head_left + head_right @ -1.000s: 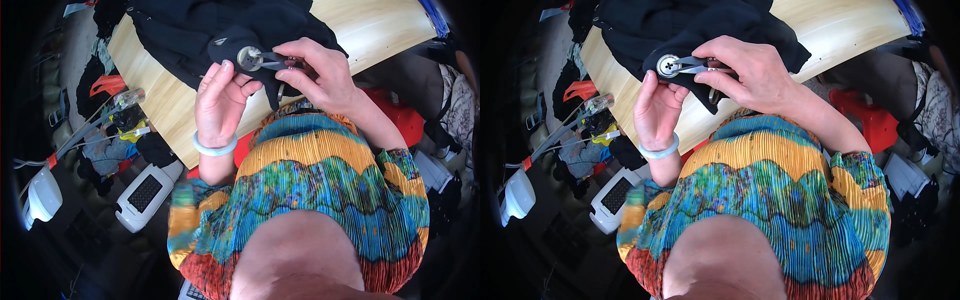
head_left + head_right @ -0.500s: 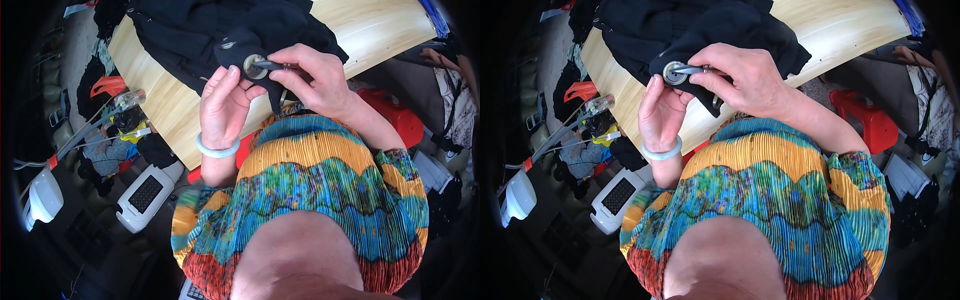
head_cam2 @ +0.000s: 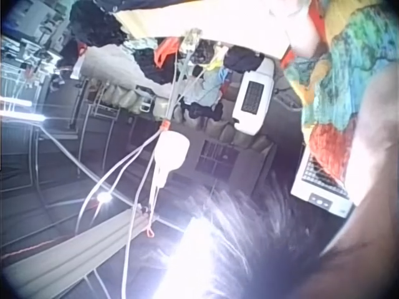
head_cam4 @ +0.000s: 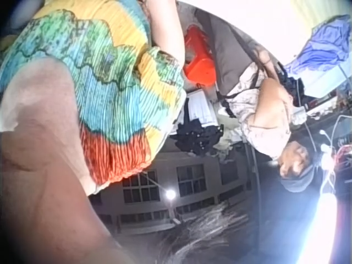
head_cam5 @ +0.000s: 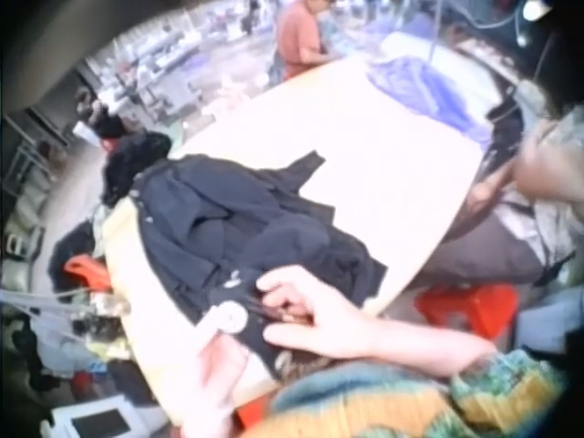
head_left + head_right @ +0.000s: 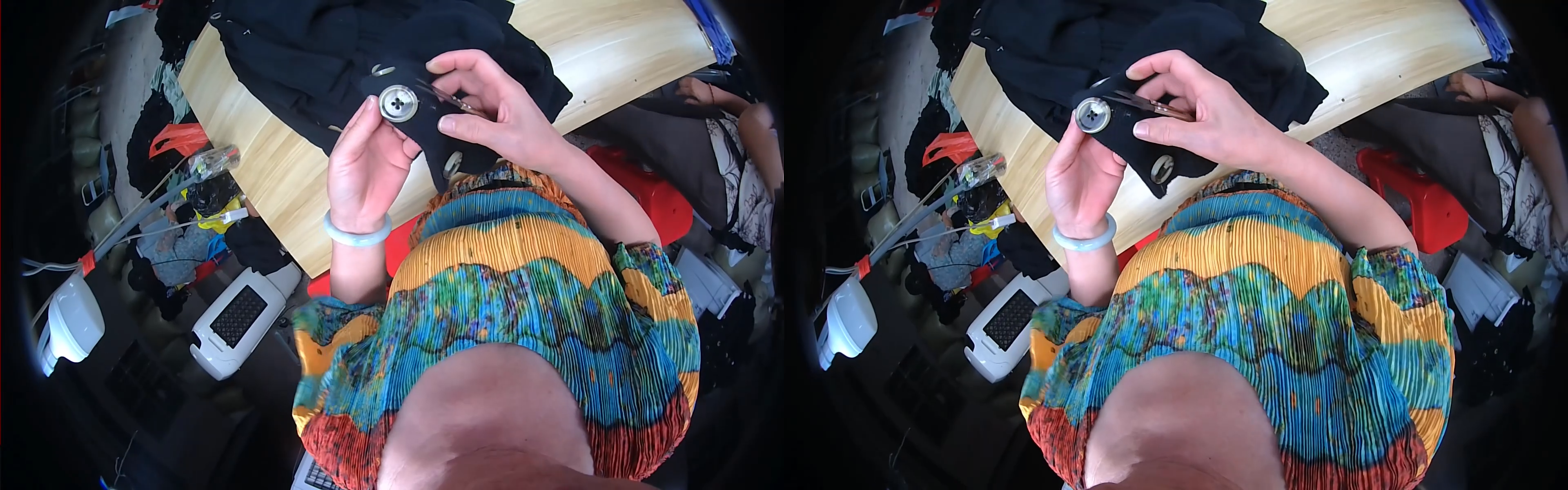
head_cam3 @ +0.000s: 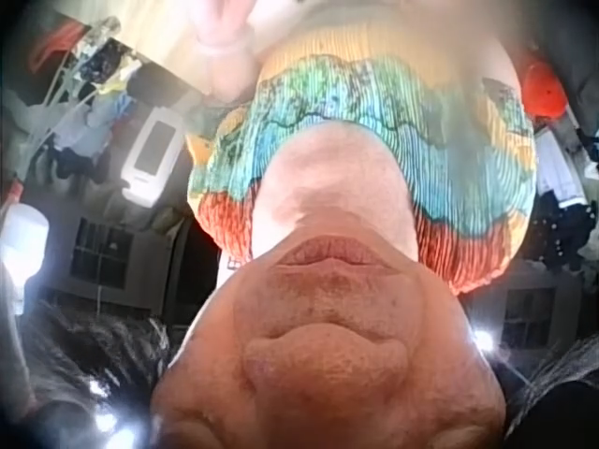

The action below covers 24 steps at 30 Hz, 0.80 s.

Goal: Trimming excess threads and inspecting buttons on black clothing items at a garment factory workbench.

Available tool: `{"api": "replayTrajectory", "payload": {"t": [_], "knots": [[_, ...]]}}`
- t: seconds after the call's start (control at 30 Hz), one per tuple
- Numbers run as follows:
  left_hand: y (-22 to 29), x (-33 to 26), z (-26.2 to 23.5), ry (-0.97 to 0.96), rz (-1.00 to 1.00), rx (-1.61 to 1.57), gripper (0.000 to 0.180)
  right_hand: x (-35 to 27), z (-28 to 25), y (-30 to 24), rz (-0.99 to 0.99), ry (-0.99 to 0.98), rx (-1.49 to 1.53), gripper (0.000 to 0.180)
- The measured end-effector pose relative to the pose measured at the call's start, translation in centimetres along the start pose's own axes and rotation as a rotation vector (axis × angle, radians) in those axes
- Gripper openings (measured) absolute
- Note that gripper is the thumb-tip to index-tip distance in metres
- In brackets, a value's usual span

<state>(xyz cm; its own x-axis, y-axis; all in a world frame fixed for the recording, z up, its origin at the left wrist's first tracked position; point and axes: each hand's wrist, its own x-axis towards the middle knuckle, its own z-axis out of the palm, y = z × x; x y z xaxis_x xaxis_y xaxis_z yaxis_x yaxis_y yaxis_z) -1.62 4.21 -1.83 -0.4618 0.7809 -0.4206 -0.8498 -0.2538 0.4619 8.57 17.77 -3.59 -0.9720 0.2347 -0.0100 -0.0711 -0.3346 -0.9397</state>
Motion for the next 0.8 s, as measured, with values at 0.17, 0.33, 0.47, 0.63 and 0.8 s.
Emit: {"api": "replayTrajectory", "payload": {"t": [0.17, 0.33, 0.47, 0.63, 0.8], "knots": [[-0.3, 0.4, 0.0, -0.003, 0.015, 0.016, 0.025, 0.0, 0.0, 1.0, 0.091, 0.034, 0.089, 0.039], [-0.1, 0.2, -1.0, -0.077, 0.086, 0.217, 0.024, -0.3, 0.0, -0.2, 0.080, 0.040, -0.030, 0.038], [0.1, 0.1, -1.1, -0.090, 0.088, 0.261, 0.024, -0.5, 0.2, -0.8, 0.016, 0.057, -0.086, 0.038], [-0.5, -0.4, -1.7, -0.313, 0.067, -0.050, 0.037, -0.9, 0.7, -1.7, 0.011, 0.050, -0.033, 0.038], [-0.7, -0.9, -3.3, -0.285, 0.035, -0.016, 0.072, -1.2, 1.6, -2.6, -0.091, 0.013, -0.029, 0.040]]}}
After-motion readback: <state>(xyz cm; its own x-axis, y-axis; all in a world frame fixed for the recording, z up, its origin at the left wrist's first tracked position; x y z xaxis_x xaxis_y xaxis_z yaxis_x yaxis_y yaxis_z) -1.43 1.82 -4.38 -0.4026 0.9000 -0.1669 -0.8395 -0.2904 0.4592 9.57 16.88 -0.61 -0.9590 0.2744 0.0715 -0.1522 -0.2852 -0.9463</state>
